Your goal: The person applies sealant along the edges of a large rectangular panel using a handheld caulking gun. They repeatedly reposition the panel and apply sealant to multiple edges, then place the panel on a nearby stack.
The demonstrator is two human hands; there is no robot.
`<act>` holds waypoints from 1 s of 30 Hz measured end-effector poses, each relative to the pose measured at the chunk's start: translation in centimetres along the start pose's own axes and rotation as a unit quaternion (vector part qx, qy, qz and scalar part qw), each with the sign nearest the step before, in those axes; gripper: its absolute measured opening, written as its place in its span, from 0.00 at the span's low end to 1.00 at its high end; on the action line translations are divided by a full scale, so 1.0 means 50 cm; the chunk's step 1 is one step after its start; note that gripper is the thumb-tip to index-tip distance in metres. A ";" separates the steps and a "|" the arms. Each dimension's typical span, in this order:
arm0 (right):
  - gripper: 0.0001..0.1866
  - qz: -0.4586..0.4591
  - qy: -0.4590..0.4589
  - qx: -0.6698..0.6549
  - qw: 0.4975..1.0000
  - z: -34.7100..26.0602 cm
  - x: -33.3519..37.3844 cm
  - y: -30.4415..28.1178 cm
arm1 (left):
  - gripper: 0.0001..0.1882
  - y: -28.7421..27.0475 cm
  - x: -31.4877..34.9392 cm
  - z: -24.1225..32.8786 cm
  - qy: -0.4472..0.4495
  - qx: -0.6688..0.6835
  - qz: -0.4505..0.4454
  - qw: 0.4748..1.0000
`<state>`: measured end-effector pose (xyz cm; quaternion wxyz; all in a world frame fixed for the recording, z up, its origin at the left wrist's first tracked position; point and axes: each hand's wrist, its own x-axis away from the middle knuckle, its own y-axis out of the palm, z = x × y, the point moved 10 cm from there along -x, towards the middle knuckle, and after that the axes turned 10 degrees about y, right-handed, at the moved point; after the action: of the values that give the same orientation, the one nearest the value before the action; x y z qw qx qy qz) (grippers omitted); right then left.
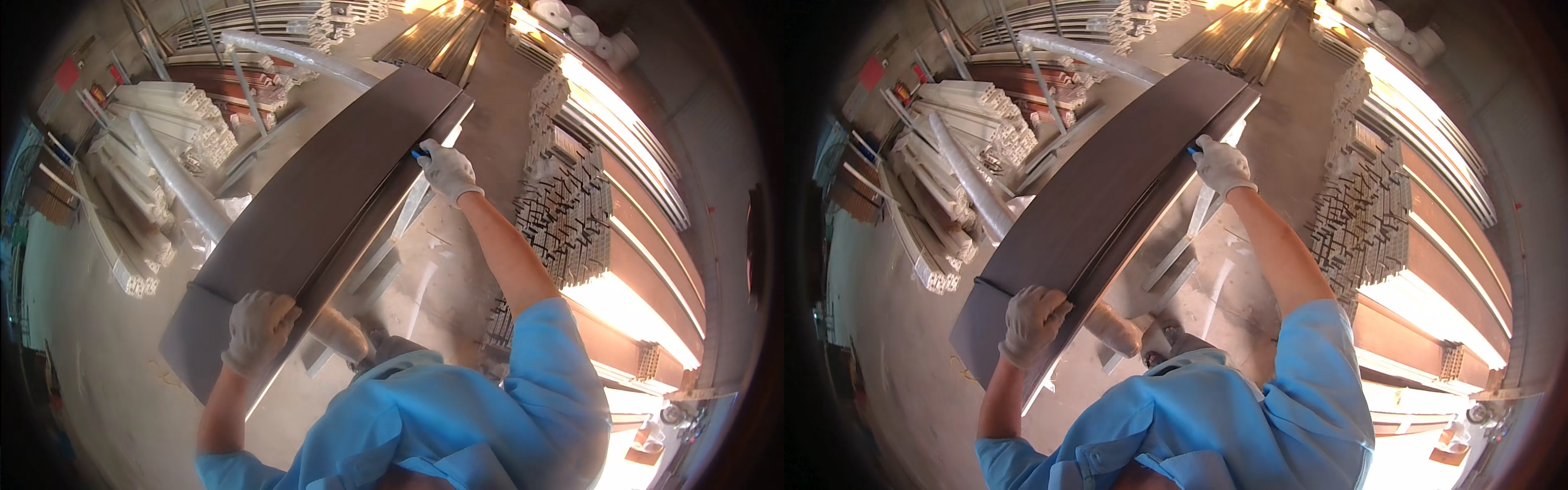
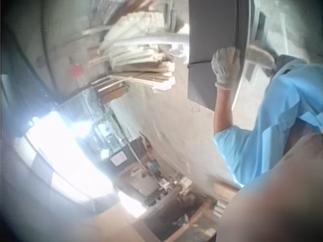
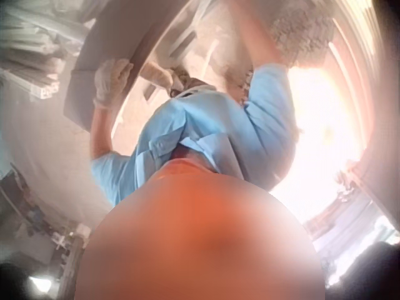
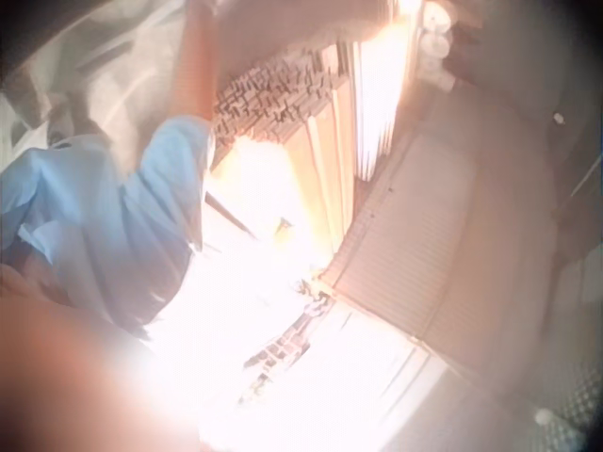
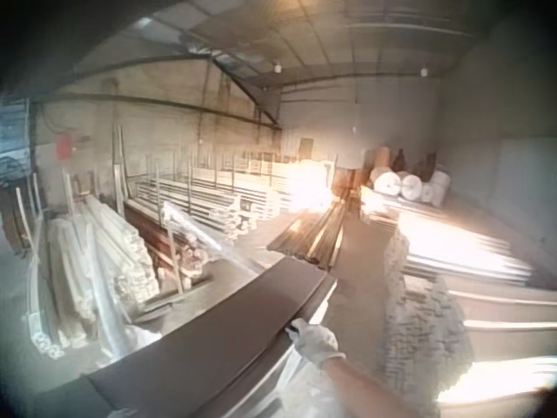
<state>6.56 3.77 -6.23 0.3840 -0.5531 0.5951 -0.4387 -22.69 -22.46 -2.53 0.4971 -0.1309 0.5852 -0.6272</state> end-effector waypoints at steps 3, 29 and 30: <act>0.16 0.016 -0.004 0.020 1.000 0.012 -0.017 0.000 | 0.08 -0.004 0.006 0.004 0.026 -0.023 0.020 0.999; 0.16 0.001 -0.008 -0.057 0.998 -0.258 0.471 0.100 | 0.07 0.031 0.018 -0.045 0.102 0.093 0.043 0.989; 0.15 0.001 -0.003 -0.054 0.999 -0.255 0.466 0.095 | 0.07 0.019 0.028 -0.056 0.086 0.072 0.038 0.993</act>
<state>-9.17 -18.18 -5.96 0.3559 -0.5737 0.6170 -0.4043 -24.99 -21.69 -4.70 0.4762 -0.0182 0.5839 -0.6573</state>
